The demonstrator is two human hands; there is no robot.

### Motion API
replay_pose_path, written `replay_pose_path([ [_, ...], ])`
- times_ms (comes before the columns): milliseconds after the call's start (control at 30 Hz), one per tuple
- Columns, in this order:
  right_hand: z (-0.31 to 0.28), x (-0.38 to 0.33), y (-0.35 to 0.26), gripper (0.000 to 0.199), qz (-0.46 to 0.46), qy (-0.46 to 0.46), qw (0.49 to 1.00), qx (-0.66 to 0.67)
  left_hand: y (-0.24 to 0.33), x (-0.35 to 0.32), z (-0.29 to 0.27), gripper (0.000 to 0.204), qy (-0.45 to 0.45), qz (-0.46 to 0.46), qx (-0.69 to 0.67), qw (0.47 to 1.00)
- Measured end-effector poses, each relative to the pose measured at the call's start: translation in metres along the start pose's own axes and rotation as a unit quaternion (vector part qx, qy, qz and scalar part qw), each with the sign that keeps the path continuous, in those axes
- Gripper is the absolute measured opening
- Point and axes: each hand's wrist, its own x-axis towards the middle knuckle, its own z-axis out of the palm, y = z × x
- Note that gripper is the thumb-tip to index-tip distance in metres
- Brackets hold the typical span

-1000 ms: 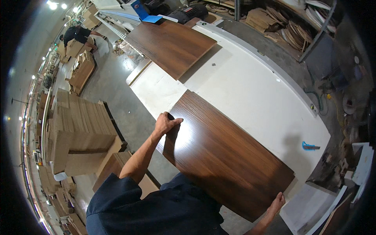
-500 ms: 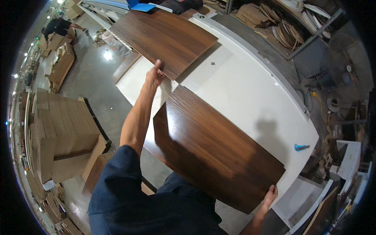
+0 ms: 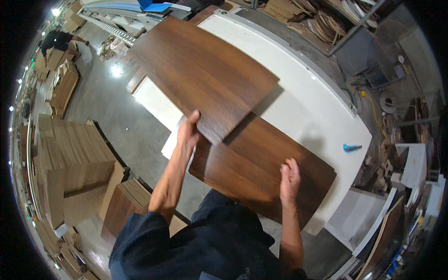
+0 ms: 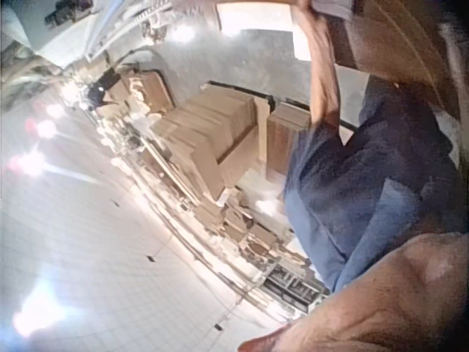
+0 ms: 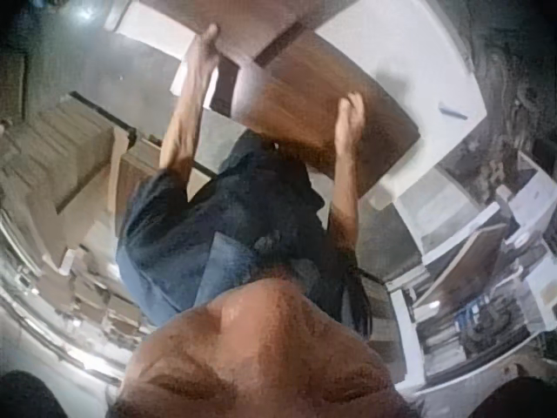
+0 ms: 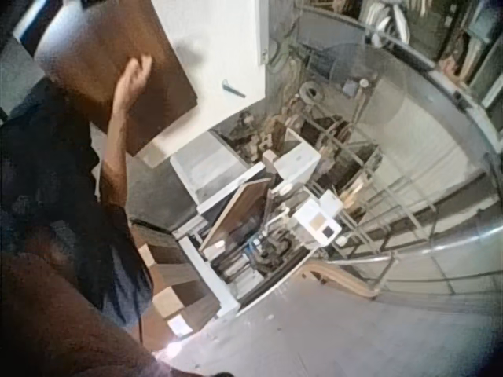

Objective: The person walks through a warehouse carrying a pallet jack, then places wooden panels on a workbench. They use a utility knife to trim edges of the panels and stack them on a pallet. The person handles multiple panels one at a time, flipping and aligning them before stacking.

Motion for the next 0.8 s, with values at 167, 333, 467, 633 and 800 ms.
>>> replay_pose_path([
  [167,0.023,-0.032,-0.023,0.059,0.087,-0.011,0.987,0.137,-0.111,-0.118,-0.026,0.039,0.015,-0.067,-0.012,0.998],
  [333,-0.045,-0.071,0.012,0.074,-0.039,0.106,0.960,-0.256,-0.185,-0.201,-0.047,0.027,0.014,-0.169,0.070,0.983],
  [467,-0.125,-0.096,0.053,0.078,0.008,0.210,0.927,-0.311,-0.230,-0.239,-0.032,0.032,-0.026,-0.249,0.173,0.953],
  [633,-0.189,-0.102,0.082,0.075,0.093,0.237,0.938,-0.234,-0.268,-0.268,-0.020,0.043,-0.075,-0.335,0.326,0.881],
  [800,-0.195,-0.103,0.108,0.064,0.049,0.261,0.931,-0.250,-0.265,-0.274,-0.017,0.026,-0.192,-0.288,0.496,0.797],
])
